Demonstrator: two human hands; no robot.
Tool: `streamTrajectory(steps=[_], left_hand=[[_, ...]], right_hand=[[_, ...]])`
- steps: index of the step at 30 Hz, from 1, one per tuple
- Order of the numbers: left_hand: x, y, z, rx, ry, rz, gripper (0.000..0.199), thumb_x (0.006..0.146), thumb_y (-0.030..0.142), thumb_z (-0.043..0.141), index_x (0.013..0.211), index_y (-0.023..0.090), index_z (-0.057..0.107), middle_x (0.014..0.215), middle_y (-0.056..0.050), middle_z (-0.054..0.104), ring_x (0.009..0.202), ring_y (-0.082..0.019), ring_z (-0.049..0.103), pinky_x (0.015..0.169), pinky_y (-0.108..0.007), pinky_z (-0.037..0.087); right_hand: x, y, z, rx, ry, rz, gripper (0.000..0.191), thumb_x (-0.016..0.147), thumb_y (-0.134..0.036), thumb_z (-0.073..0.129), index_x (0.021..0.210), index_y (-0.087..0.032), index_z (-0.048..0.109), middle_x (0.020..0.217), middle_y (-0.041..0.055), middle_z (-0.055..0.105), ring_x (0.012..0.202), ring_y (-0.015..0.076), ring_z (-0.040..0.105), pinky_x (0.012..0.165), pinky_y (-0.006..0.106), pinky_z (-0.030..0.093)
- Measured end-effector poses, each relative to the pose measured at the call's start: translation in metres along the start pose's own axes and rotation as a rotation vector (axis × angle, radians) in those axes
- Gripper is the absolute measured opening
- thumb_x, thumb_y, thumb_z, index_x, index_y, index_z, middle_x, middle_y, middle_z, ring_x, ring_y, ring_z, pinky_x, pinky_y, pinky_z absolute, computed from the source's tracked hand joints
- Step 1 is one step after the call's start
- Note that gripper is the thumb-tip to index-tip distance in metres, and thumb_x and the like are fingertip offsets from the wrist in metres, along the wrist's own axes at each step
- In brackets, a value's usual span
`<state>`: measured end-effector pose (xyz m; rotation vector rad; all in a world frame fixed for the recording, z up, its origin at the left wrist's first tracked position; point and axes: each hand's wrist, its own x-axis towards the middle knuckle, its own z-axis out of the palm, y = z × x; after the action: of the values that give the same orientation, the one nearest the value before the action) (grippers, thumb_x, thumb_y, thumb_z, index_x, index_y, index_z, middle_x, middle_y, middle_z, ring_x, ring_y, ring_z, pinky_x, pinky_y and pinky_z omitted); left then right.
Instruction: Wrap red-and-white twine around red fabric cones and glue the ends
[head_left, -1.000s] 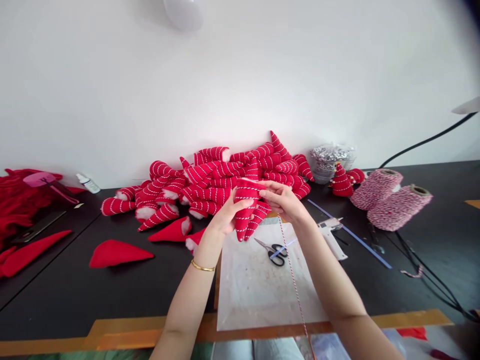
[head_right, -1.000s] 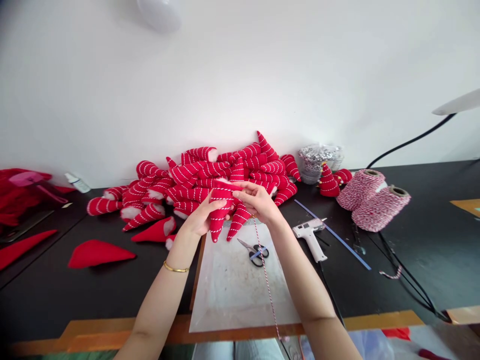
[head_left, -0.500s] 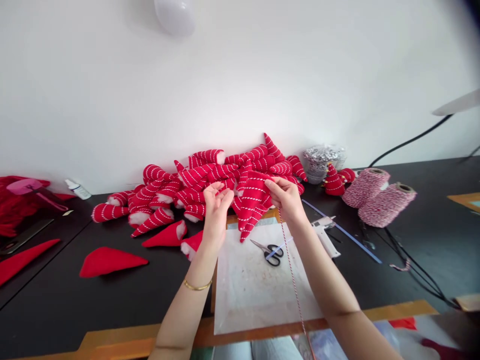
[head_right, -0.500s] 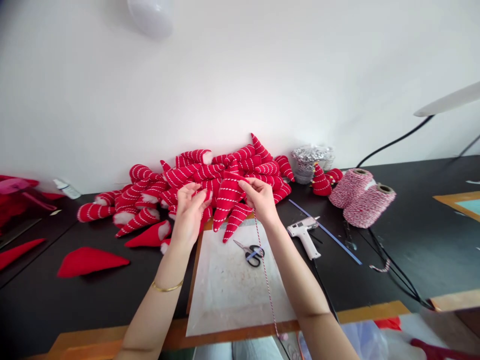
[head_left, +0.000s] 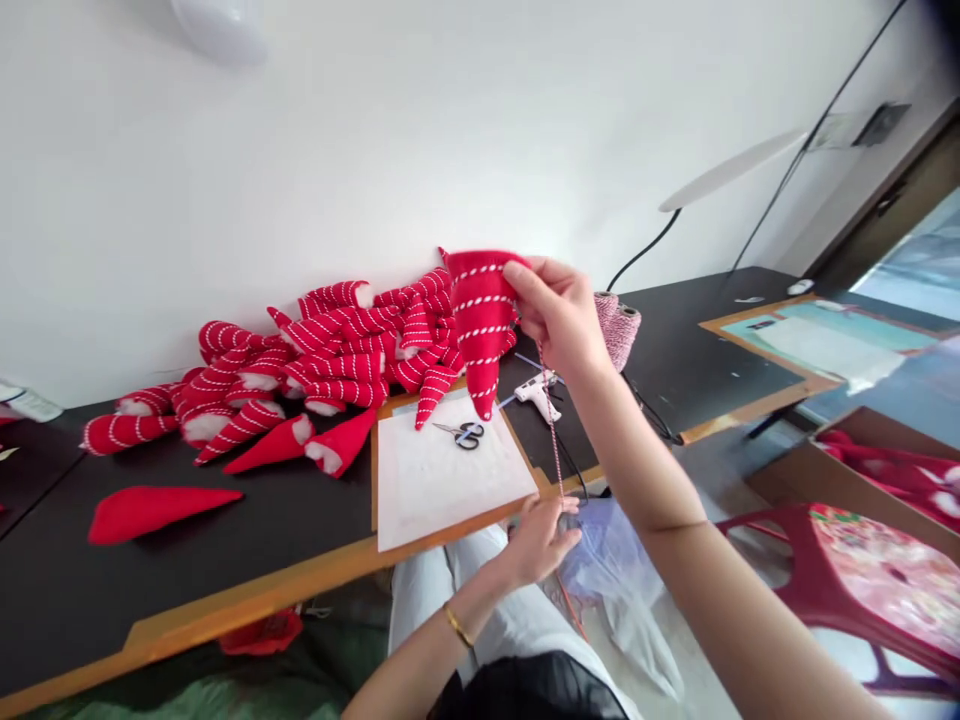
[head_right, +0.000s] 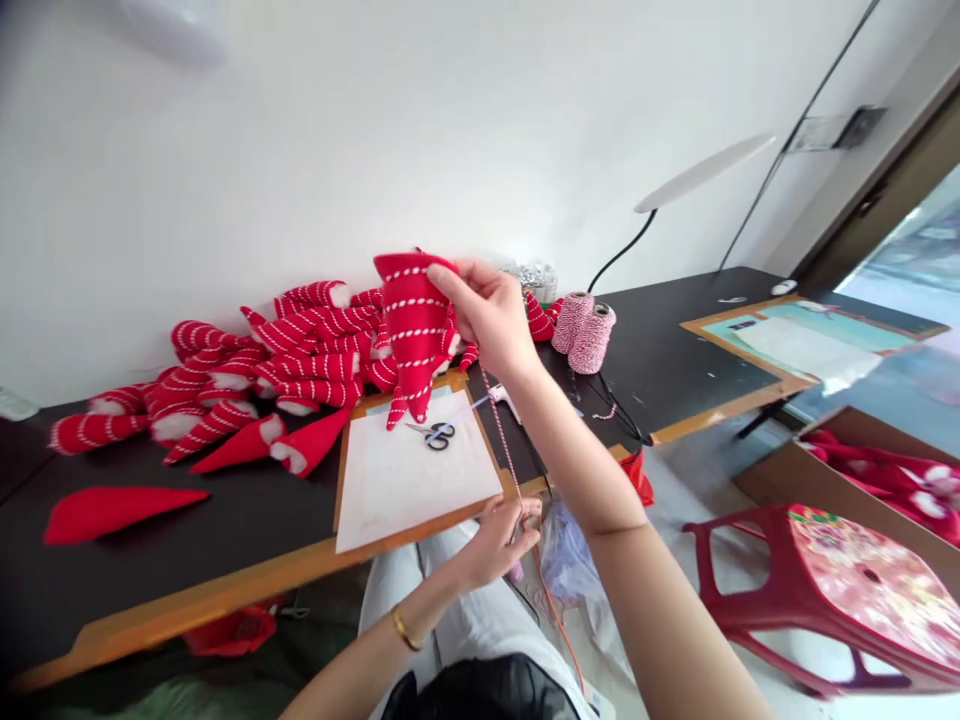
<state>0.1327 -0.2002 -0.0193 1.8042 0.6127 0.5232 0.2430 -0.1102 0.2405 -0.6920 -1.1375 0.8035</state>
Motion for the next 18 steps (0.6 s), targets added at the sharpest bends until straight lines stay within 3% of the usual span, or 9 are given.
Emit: streamTrajectory(steps=[2, 4, 11, 13, 15, 18], left_hand=[[0.001, -0.008, 0.017, 0.154, 0.048, 0.034, 0.019, 0.089, 0.031, 0.06, 0.105, 0.035, 0.069, 0.115, -0.007, 0.071, 0.122, -0.036, 0.061, 0.122, -0.057, 0.014], [-0.001, -0.016, 0.026, 0.234, 0.058, 0.048, 0.02, 0.093, 0.034, 0.054, 0.101, 0.038, 0.071, 0.11, -0.005, 0.072, 0.121, -0.035, 0.061, 0.12, -0.055, 0.018], [-0.033, -0.052, 0.034, 0.318, -0.219, -0.152, 0.025, 0.087, 0.053, 0.056, 0.092, 0.035, 0.073, 0.099, -0.009, 0.069, 0.107, -0.033, 0.064, 0.096, -0.043, 0.046], [-0.044, -0.059, 0.023, 0.323, -0.236, -0.2, 0.032, 0.086, 0.059, 0.054, 0.079, 0.032, 0.071, 0.083, -0.008, 0.066, 0.096, -0.033, 0.065, 0.088, -0.043, 0.048], [-0.056, -0.051, 0.0, 0.318, -0.198, -0.227, 0.04, 0.087, 0.062, 0.048, 0.069, 0.03, 0.065, 0.072, -0.006, 0.062, 0.086, -0.031, 0.066, 0.082, -0.042, 0.048], [-0.073, 0.001, -0.059, 0.331, -0.123, -0.174, 0.053, 0.092, 0.063, 0.036, 0.064, 0.024, 0.058, 0.074, -0.006, 0.063, 0.081, -0.028, 0.063, 0.085, -0.043, 0.046]], right_hand=[[0.001, -0.03, -0.003, -0.006, -0.036, -0.046, 0.025, 0.084, -0.038, 0.08, 0.08, -0.017, 0.066, 0.052, -0.0098, 0.036, 0.042, 0.0035, 0.021, 0.035, 0.02, 0.014], [0.004, -0.061, -0.004, -0.008, -0.044, -0.077, 0.022, 0.09, -0.028, 0.074, 0.075, -0.016, 0.063, 0.052, -0.0104, 0.033, 0.042, 0.0022, 0.02, 0.034, 0.018, 0.013], [0.041, -0.163, -0.004, -0.047, 0.043, -0.246, 0.044, 0.1, -0.018, 0.051, 0.057, -0.017, 0.042, 0.049, -0.0117, 0.028, 0.041, -0.0026, 0.022, 0.04, 0.021, 0.009], [0.058, -0.188, -0.003, -0.104, 0.033, -0.289, 0.047, 0.098, -0.023, 0.047, 0.053, -0.016, 0.036, 0.048, -0.0115, 0.027, 0.043, -0.0047, 0.025, 0.044, 0.026, 0.01], [0.073, -0.209, -0.002, -0.149, 0.028, -0.309, 0.046, 0.094, -0.023, 0.043, 0.052, -0.016, 0.029, 0.047, -0.0122, 0.027, 0.044, -0.007, 0.025, 0.046, 0.027, 0.011], [0.086, -0.225, -0.002, -0.177, 0.028, -0.323, 0.044, 0.092, -0.019, 0.039, 0.05, -0.015, 0.023, 0.044, -0.0126, 0.026, 0.043, -0.0085, 0.023, 0.046, 0.026, 0.01]])
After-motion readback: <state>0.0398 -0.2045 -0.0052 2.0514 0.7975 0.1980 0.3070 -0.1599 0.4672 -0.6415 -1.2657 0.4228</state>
